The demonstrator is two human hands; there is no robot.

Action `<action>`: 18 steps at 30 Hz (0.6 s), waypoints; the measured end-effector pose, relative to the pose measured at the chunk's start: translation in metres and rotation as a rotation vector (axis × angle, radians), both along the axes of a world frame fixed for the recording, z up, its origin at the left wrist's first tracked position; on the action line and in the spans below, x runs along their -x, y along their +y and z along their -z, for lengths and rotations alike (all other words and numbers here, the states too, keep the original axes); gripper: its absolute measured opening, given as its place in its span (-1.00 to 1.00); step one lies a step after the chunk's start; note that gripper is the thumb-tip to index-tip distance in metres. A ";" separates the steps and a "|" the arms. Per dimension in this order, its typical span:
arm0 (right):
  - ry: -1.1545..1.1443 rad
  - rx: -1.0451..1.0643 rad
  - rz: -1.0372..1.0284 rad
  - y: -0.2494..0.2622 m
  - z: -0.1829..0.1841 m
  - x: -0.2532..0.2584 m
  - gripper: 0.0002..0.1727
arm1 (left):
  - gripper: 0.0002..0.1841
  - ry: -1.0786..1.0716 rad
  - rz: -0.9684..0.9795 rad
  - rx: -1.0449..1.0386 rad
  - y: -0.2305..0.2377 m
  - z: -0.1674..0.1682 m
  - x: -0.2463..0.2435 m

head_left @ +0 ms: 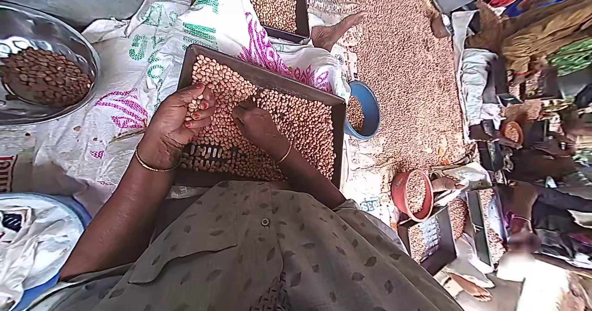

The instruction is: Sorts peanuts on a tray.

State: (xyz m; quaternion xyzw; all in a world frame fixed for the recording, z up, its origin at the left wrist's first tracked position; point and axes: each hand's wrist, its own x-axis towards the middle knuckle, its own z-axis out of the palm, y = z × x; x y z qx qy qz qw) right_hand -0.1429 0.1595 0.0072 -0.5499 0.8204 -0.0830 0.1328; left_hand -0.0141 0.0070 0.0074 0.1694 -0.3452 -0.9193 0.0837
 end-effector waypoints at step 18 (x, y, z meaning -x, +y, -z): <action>-0.681 0.817 0.167 0.005 -0.034 0.012 -0.75 | -0.37 -0.034 0.154 0.098 0.003 -0.001 0.001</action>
